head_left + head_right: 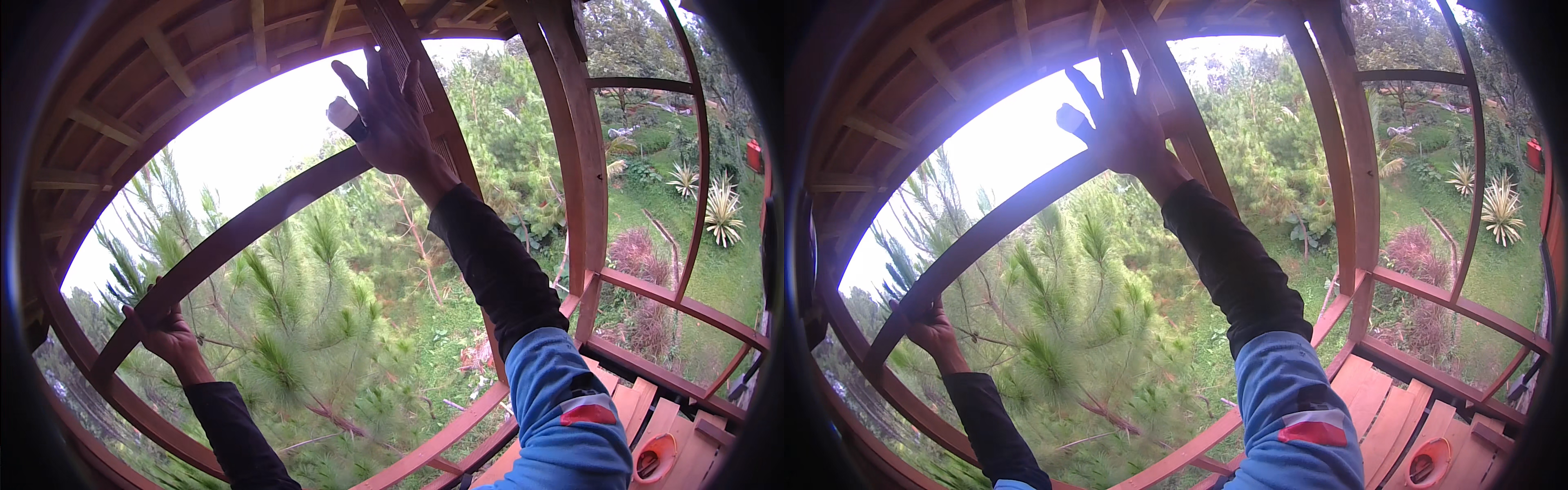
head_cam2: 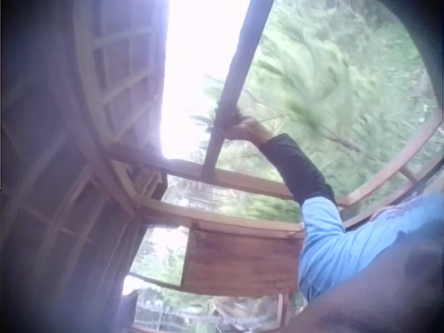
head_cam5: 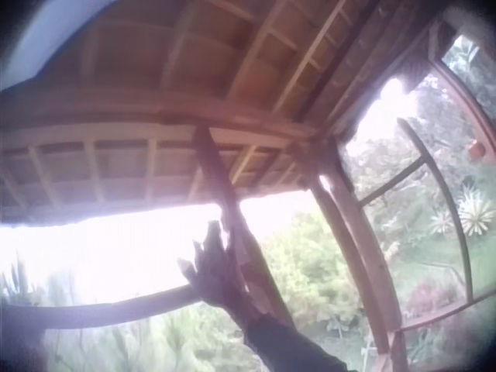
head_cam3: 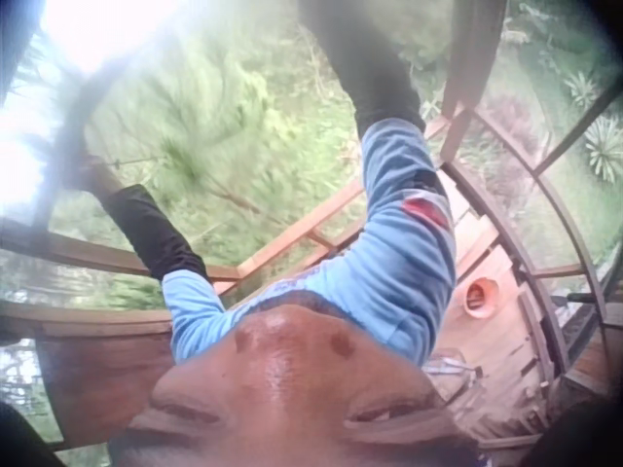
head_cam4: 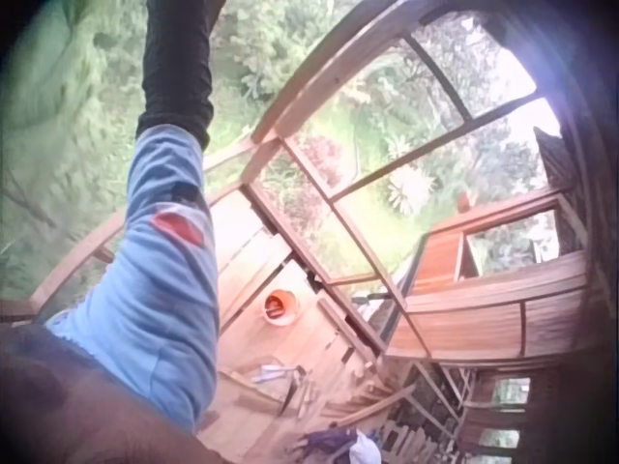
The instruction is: The person marks a wooden plank with a pencil and square, then saws it with a hand saw. After cutting, the person lifts the plank and fits it into a curved wooden frame on an elevated outdoor structure.
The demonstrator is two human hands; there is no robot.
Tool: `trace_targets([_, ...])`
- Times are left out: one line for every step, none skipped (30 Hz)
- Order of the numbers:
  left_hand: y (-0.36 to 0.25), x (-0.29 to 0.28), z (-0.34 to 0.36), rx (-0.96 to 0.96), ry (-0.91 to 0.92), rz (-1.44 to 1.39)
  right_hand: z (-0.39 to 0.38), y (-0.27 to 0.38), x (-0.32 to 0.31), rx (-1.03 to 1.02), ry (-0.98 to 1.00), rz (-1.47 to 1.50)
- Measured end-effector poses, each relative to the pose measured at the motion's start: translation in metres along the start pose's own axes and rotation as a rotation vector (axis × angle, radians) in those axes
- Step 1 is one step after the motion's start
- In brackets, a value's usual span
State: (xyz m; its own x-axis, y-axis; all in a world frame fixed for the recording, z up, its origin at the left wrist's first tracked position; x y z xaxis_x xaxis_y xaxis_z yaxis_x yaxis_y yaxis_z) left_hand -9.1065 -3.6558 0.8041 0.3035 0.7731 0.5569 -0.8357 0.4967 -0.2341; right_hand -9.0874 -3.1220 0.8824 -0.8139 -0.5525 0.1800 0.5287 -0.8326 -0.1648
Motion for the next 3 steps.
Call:
trace_targets([-0.009,-0.003,0.006,0.010,0.050,0.006,0.011,0.018,-0.014,-0.021,-0.039,0.020])
trace_targets([-0.010,-0.004,0.007,0.011,0.084,0.000,0.018,0.027,-0.029,-0.045,-0.071,0.026])
trace_targets([-0.005,-0.001,0.008,0.006,0.121,-0.016,0.022,0.029,-0.043,-0.075,-0.125,0.035])
Point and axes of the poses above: each hand's wrist, its own z-axis towards the middle knuckle, its own x-axis out of the palm, y = z × x, the point moved 5 cm from there along z, towards the middle knuckle, and after that the axes turned 6 degrees about z, right-handed, at the moved point
